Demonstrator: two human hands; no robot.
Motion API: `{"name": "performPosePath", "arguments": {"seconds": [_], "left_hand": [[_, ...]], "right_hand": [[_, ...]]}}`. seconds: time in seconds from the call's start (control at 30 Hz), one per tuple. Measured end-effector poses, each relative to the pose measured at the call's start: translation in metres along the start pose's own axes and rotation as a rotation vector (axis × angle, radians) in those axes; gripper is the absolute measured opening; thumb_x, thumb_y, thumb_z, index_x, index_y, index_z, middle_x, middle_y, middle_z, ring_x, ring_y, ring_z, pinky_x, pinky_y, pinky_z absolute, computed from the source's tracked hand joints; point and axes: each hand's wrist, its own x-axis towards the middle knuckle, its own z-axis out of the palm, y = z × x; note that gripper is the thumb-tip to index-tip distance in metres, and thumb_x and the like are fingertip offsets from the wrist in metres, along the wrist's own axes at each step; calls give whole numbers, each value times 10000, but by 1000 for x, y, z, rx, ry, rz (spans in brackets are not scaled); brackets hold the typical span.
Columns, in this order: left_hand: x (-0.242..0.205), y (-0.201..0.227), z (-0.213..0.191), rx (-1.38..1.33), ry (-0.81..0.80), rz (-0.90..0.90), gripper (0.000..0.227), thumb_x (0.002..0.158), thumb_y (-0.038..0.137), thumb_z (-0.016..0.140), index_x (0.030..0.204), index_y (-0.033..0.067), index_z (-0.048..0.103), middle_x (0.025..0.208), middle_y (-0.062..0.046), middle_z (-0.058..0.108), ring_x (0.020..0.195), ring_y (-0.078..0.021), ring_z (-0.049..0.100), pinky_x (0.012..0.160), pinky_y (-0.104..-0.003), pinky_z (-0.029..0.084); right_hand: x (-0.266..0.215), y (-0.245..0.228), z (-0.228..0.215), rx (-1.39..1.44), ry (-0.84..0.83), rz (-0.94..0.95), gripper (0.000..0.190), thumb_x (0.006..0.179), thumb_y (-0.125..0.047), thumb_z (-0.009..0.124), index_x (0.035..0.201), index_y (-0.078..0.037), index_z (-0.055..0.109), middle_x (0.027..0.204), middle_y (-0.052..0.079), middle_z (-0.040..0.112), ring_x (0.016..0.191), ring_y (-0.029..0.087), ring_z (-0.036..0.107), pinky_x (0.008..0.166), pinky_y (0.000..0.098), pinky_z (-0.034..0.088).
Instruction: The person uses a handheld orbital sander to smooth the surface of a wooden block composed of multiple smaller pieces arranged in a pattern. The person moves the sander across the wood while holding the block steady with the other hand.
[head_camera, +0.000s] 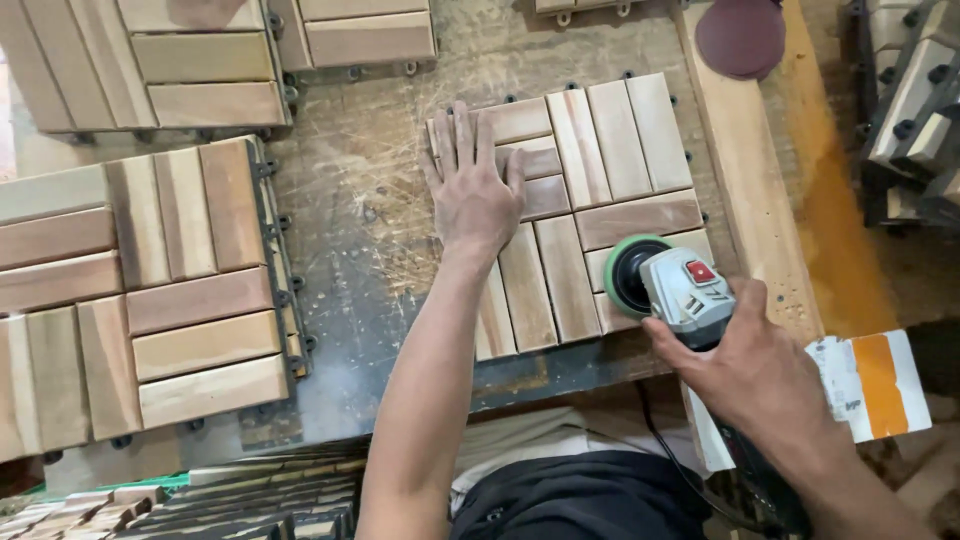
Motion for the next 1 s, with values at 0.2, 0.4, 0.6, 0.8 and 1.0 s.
{"name": "performPosePath", "arguments": {"seconds": [0.2,0.4,0.6,0.8,1.0], "left_hand": [[1,2,-7,-47,-55,-15,645,1038,490,418,1590,162,361,1699,-85,190,1577,-316,69,1253,-608,59],[1,6,-12,-25,-73,-28,647,1034,476,414,1597,164,345,1701,-85,177,1577,-298,53,1254,-597,56],[1,9,-17,-31,-62,-25,653,1033,480,422,1594,154,350,1696,-99,203,1575,-305,57,1256,-580,31],[1,6,-11,-13,-27,-13,651,1024,474,450,1586,156,372,1690,-103,230,1578,-306,72,1269,-553,27],[0,6,-14,-27,-41,-18,658,1037,490,447,1594,153,354,1695,-94,213,1579,-297,74,1262,-586,83]], "right_hand": [[21,13,9,-49,114,-92,933,789,-787,557,1435,-143,363,1143,293,732,1095,531,693,889,611,548],[35,31,-23,1,127,94,900,858,-734,593,1387,-31,402,1255,366,667,1141,571,645,848,641,519],[17,35,-27,56,72,177,880,849,-677,619,1464,-98,372,1276,368,652,1182,571,626,921,622,505],[6,30,3,-52,12,49,990,771,-772,587,1522,-185,318,1264,291,695,1178,526,675,953,595,543],[-2,31,26,-240,-127,-87,946,767,-845,540,1477,-275,287,1300,178,693,1196,438,705,1000,593,574]]}}
